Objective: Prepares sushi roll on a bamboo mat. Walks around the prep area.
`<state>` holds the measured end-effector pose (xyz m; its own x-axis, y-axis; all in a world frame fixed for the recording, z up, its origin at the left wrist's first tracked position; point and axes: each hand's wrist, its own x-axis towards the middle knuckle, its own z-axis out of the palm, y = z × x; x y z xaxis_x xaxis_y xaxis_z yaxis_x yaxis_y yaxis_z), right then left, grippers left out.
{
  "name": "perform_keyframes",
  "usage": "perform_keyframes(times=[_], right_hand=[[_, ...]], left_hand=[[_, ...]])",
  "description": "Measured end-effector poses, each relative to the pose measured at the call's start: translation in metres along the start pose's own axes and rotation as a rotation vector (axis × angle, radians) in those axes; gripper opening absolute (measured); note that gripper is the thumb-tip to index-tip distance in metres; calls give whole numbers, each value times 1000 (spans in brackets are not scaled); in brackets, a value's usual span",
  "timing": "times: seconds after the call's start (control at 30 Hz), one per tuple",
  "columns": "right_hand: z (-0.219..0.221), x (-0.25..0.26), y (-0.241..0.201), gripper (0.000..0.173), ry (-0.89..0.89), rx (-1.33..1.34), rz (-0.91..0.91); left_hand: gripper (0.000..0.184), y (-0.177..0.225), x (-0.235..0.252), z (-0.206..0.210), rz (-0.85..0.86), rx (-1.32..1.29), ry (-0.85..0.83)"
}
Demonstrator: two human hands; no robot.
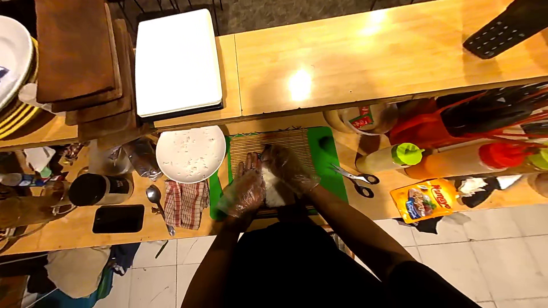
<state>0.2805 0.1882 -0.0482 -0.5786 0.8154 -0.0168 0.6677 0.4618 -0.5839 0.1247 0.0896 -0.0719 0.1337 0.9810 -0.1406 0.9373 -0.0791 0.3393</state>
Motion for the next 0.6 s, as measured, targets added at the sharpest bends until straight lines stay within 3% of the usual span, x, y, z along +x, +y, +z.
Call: perform_keyframes(times=[0.33, 0.47, 0.6], right_hand=[[-11, 9, -1, 20, -146, 84, 19], [-34, 2, 28, 19, -89, 407, 61], [-76, -28, 44, 28, 69, 412, 283]], left_hand=[[63, 1, -1, 4, -2, -46, 47], [61, -5, -5, -2, 9, -71, 56], [61, -19, -17, -1, 21, -27, 97]])
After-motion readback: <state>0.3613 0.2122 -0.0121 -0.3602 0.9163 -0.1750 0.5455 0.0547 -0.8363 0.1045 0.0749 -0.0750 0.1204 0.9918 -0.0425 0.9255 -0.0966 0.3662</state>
